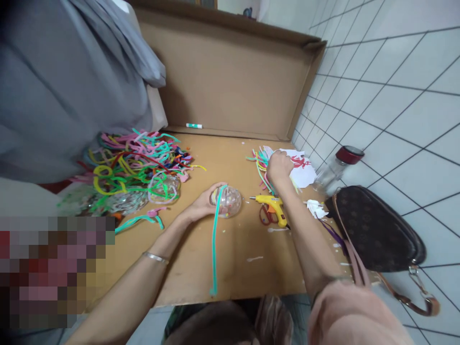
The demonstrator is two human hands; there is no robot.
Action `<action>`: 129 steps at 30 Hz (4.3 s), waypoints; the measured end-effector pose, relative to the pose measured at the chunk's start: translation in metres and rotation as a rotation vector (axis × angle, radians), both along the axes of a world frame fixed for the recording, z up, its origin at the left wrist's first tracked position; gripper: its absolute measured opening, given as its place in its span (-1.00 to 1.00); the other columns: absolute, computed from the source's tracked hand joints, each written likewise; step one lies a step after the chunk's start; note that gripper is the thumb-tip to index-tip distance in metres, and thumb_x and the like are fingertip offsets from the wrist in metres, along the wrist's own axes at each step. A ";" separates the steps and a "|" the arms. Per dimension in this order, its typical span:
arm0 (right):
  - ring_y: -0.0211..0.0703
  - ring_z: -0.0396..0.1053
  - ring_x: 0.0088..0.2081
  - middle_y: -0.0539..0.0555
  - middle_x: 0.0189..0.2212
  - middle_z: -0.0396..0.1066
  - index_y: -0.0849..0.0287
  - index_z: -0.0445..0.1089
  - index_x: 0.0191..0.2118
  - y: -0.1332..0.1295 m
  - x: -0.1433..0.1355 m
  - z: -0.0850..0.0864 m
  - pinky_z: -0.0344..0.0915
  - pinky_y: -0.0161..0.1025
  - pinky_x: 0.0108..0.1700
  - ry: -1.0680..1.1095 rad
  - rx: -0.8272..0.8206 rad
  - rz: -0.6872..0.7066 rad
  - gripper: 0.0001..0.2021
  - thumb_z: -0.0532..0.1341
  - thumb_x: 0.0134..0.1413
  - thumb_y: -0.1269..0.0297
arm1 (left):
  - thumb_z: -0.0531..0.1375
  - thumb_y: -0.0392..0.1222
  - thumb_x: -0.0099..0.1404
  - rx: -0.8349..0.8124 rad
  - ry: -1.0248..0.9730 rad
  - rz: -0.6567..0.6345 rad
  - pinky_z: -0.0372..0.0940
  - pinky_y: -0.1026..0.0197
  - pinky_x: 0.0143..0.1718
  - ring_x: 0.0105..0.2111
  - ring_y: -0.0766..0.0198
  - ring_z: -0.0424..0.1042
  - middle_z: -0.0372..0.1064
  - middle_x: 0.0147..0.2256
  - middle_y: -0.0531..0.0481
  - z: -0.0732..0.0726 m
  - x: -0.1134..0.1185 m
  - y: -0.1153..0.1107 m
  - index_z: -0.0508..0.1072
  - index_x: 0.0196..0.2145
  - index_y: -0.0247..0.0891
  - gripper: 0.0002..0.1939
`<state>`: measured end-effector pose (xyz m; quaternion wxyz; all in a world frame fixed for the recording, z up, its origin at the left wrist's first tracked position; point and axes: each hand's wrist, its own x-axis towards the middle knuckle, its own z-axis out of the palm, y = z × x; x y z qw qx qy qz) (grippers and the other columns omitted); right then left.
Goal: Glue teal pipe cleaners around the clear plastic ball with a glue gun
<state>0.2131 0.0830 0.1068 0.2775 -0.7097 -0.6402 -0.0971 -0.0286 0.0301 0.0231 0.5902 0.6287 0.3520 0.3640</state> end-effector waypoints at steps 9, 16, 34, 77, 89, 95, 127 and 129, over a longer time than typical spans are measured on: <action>-0.05 0.33 -0.05 0.15 -0.09 0.42 0.10 0.34 0.07 -0.123 -0.071 -0.049 0.23 -0.10 -0.02 -0.047 0.198 0.463 -0.66 0.10 0.19 0.33 | 0.41 -0.24 -0.21 0.139 0.073 0.057 0.22 0.05 0.10 -0.02 0.08 0.35 0.32 -0.01 -0.14 -0.008 0.007 0.000 0.22 0.11 -0.33 -0.11; -0.16 0.42 -0.20 0.09 -0.25 0.51 0.06 0.51 -0.19 -0.108 -0.071 -0.070 0.30 -0.19 -0.09 0.139 0.337 0.477 -0.76 0.08 0.22 0.24 | 0.42 -0.18 -0.23 0.315 0.231 0.131 0.17 -0.03 0.15 0.04 0.01 0.30 0.25 0.05 -0.18 -0.005 0.014 -0.005 0.26 0.11 -0.30 -0.10; -0.15 0.40 -0.16 0.06 -0.19 0.48 -0.02 0.50 -0.15 -0.108 -0.070 -0.074 0.32 -0.15 -0.09 0.157 0.371 0.548 -0.78 0.14 0.17 0.30 | 0.42 -0.17 -0.22 0.300 0.206 0.109 0.20 -0.02 0.12 0.01 0.02 0.32 0.26 0.03 -0.16 -0.005 0.012 -0.005 0.25 0.10 -0.27 -0.11; -0.16 0.42 -0.21 0.00 -0.29 0.52 0.05 0.43 -0.25 -0.114 -0.063 -0.082 0.33 -0.09 -0.12 0.416 0.414 0.621 -0.88 0.16 0.16 0.37 | 0.41 -0.16 -0.19 0.380 0.276 0.104 0.20 -0.06 0.14 0.06 -0.01 0.31 0.29 0.04 -0.17 -0.001 0.011 -0.007 0.24 0.12 -0.27 -0.12; -0.13 0.40 -0.19 0.01 -0.27 0.54 0.06 0.43 -0.23 -0.118 -0.062 -0.081 0.27 -0.09 -0.10 0.213 0.392 0.615 -0.87 0.15 0.17 0.38 | 0.41 -0.16 -0.19 0.348 0.263 0.096 0.18 -0.08 0.15 0.07 -0.02 0.29 0.29 0.04 -0.20 -0.001 0.012 -0.008 0.23 0.13 -0.32 -0.10; -0.15 0.40 -0.22 0.01 -0.26 0.54 0.08 0.42 -0.24 -0.119 -0.064 -0.082 0.23 -0.11 -0.11 0.194 0.396 0.606 -0.88 0.14 0.18 0.39 | 0.41 -0.17 -0.19 0.362 0.281 0.097 0.18 -0.05 0.15 0.06 0.00 0.29 0.27 0.04 -0.17 -0.001 0.011 -0.007 0.23 0.13 -0.29 -0.10; -0.15 0.41 -0.20 0.00 -0.24 0.55 0.05 0.46 -0.22 -0.114 -0.068 -0.089 0.20 -0.14 -0.12 0.190 0.412 0.606 -0.82 0.11 0.19 0.35 | 0.38 0.04 -0.10 0.654 0.449 0.165 0.14 -0.10 0.16 0.08 -0.05 0.22 0.20 0.06 -0.21 0.000 0.006 -0.005 0.26 0.10 -0.29 -0.17; -0.15 0.41 -0.21 0.00 -0.25 0.55 0.04 0.46 -0.22 -0.114 -0.068 -0.089 0.21 -0.14 -0.12 0.190 0.420 0.605 -0.82 0.11 0.19 0.34 | 0.39 0.03 -0.11 0.638 0.443 0.160 0.15 -0.09 0.16 0.09 -0.06 0.22 0.21 0.06 -0.22 0.000 0.006 -0.005 0.25 0.11 -0.31 -0.15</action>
